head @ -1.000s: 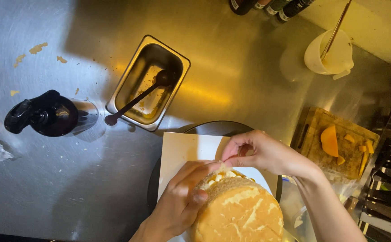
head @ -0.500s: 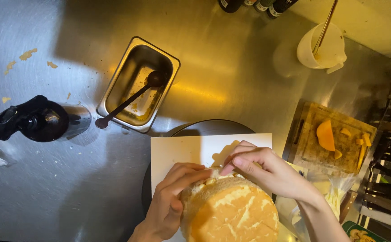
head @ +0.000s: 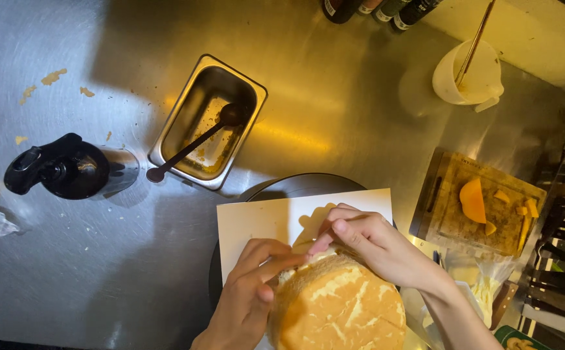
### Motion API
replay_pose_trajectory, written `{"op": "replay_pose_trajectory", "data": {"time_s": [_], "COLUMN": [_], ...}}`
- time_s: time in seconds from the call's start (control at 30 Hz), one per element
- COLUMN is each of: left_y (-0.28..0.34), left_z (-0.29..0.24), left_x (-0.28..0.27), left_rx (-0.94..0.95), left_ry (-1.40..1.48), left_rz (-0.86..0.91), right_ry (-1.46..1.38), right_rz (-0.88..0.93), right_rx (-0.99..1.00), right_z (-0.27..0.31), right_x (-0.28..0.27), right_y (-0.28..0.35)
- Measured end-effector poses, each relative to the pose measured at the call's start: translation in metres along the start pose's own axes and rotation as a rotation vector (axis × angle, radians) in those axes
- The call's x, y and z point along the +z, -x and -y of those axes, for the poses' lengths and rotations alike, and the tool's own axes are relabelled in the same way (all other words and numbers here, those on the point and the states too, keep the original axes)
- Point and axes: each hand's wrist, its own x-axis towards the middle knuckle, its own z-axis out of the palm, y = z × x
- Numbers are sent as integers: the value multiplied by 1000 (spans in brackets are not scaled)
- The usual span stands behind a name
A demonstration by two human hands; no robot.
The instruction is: The person assembles a layered cake on a turntable, scooping cream from a container and spreading it between sponge layers by hand, then rotating and pressing the stacked layers to align them. They carry a knife to the sink, wash it, and return to smooth the cream around the cake's side.
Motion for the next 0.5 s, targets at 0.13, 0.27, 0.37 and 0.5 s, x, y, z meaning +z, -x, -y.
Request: {"op": "replay_pose_trajectory", "data": {"time_s": [0.13,0.27,0.37,0.5], "left_y": [11,21,21,11], "left_z": [0,2,4,-5], "left_x": [-2,-1,0,3], "left_rx": [153,160,119,42], "left_ry": [-94,-193,-159,71], "left_rz": [-36,-93,-151,-104], "right_ry": [104,137,140,136], "right_rz": [-12,-49,-98,-109], "right_rx": [-74,-97,-99,-104], "right_z": [-1,11,11,6], "right_x": [1,0,-2,1], "right_y": [6,9,9,12]}}
